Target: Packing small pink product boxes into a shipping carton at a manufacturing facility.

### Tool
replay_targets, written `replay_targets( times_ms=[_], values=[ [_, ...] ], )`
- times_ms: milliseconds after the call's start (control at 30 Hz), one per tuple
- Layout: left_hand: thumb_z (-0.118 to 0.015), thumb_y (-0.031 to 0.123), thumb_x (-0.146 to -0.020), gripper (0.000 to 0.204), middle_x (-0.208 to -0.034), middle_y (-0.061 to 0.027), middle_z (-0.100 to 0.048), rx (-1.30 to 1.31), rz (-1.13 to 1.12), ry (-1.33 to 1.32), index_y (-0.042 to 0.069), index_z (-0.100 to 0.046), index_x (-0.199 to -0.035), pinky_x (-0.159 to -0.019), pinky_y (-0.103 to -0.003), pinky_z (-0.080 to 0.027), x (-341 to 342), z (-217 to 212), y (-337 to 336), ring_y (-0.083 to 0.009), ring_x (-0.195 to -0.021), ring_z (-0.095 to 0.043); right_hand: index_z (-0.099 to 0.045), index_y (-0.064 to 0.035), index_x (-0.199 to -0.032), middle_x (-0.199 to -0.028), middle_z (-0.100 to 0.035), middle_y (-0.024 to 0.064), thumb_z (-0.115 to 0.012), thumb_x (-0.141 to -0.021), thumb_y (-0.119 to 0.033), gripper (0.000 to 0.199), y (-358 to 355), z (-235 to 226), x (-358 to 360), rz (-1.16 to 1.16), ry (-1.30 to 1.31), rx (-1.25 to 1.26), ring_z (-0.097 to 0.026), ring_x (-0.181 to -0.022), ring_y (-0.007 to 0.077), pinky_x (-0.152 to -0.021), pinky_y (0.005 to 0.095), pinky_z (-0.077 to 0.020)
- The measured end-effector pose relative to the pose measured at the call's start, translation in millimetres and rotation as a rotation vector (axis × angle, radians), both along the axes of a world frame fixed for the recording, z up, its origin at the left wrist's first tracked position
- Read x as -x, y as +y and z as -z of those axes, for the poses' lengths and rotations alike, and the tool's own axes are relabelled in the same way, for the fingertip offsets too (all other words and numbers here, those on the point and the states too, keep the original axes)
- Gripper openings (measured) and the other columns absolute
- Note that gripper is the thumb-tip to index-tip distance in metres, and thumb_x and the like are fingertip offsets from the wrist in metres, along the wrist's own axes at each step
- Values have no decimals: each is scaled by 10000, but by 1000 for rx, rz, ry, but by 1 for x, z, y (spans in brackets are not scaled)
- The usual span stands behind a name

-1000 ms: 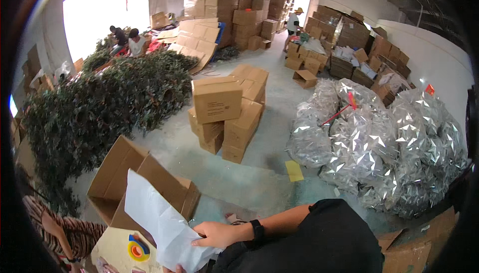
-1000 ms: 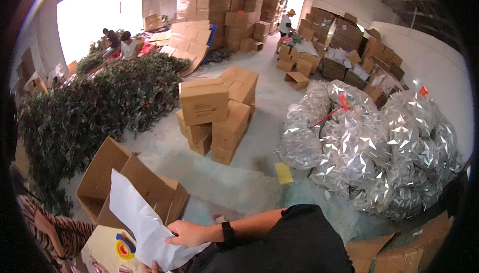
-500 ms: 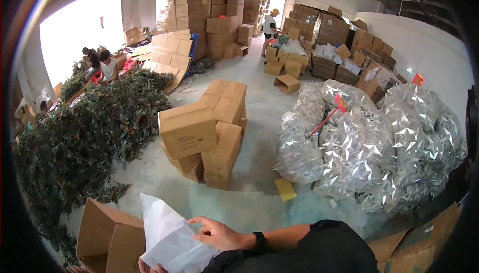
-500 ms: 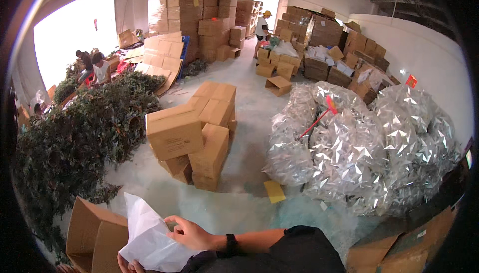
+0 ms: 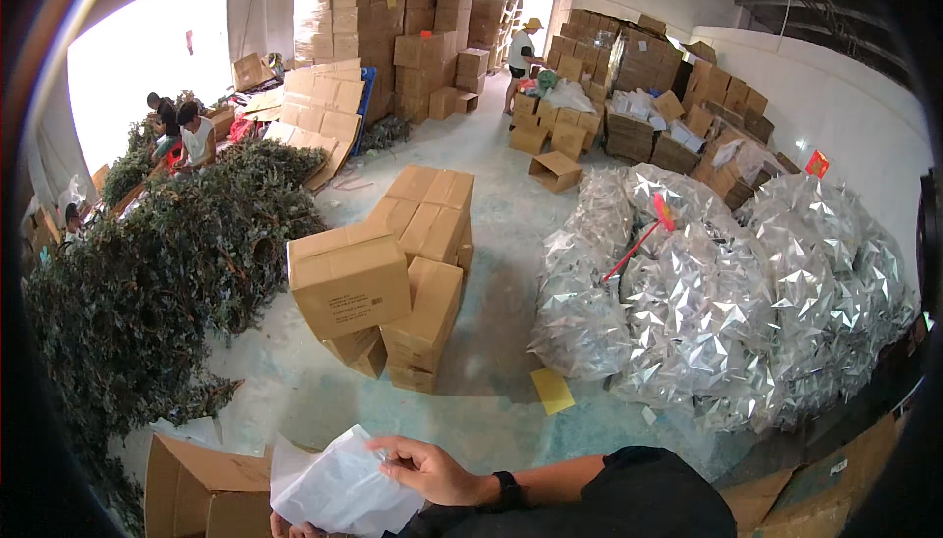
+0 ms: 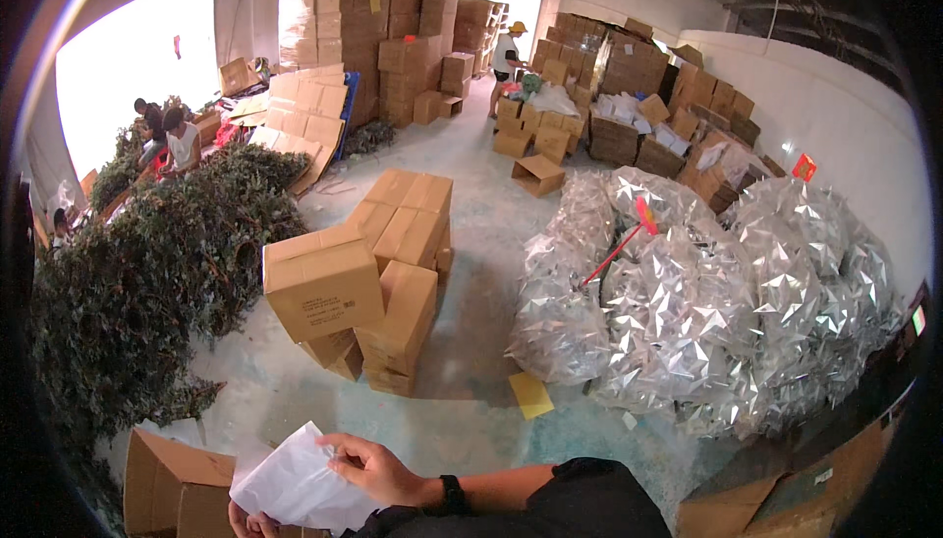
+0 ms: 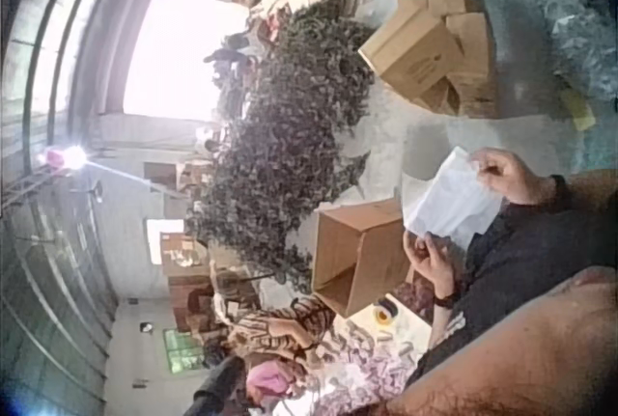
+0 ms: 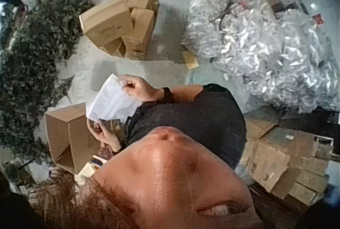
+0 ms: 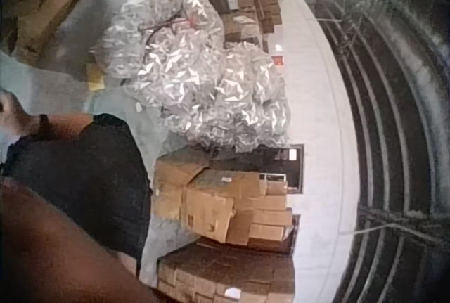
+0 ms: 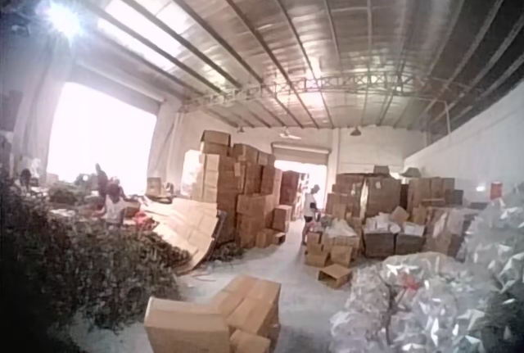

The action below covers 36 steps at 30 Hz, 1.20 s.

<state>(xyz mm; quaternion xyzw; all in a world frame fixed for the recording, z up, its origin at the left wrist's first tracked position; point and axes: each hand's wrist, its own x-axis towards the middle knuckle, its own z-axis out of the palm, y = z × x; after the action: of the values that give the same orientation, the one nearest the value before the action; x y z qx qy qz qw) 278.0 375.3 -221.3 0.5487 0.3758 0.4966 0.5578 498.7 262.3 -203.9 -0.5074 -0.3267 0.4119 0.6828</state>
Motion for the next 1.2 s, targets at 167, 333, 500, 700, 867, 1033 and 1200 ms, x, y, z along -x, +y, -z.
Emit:
replay_targets(
  times_ms=[167, 333, 500, 700, 867, 1033, 1200],
  values=[
    [-604, 54, -982, 413, -894, 5, -522, -109, -48, -2, 37, -518, -1386, -659, -242, -376, 0, 13, 12, -99, -729, -394, -641, -16, -1226, -1047, -667, 33, -584, -993, -71, 246, -4, -7, -13, -58, -202, 29, -570, -877, 79, -777, 234, -462],
    [-571, 118, -1014, 411, -1160, -123, -639, 44, 8, -30, -23, -507, -1394, -674, -280, -491, 9, 32, 22, -161, -830, -578, -639, -18, -1242, -1072, -709, 70, -624, -977, -118, 283, -11, -14, -6, -234, -304, 22, -617, -928, 113, -838, 280, -500],
    [-591, 178, -1016, 349, -1097, -149, -662, 116, 59, -118, -68, -568, -1263, -759, -317, -538, 5, 33, 21, -203, -922, -632, -660, -17, -1213, -1101, -714, 80, -608, -986, -122, 256, -17, -8, -10, -245, -328, 123, -624, -947, 124, -853, 273, -496],
    [-578, 215, -1029, 303, -801, -77, -621, -115, -156, 83, -79, -639, -986, -634, -319, -460, -13, 6, 2, -137, -710, -505, -687, -12, -1155, -1089, -725, 99, -610, -984, -120, 216, -28, -2, -15, -116, -315, 92, -648, -914, 134, -825, 269, -501],
    [-583, 235, -1027, 326, -826, -84, -639, -59, -183, 37, -81, -646, -979, -654, -326, -464, -8, 21, 5, -136, -727, -499, -694, 1, -1121, -1056, -731, 114, -624, -970, -95, 192, -36, -16, -13, -147, -443, 54, -672, -916, 169, -815, 277, -508],
    [-585, 244, -1026, 329, -860, -90, -664, -80, -235, 213, -79, -649, -1020, -688, -329, -471, -19, -13, -13, -150, -767, -516, -701, 2, -1102, -1054, -727, 128, -635, -954, -65, 174, -40, -3, -10, 11, -579, -68, -691, -903, 202, -802, 281, -520],
    [-567, 271, -1033, 353, -860, -88, -660, -89, -185, 226, -74, -643, -1042, -690, -340, -476, -15, 0, -12, -154, -774, -523, -685, -22, -1125, -1017, -718, 128, -628, -937, -32, 197, -44, -5, -7, 36, -553, -43, -679, -874, 216, -795, 309, -524]
  ],
)
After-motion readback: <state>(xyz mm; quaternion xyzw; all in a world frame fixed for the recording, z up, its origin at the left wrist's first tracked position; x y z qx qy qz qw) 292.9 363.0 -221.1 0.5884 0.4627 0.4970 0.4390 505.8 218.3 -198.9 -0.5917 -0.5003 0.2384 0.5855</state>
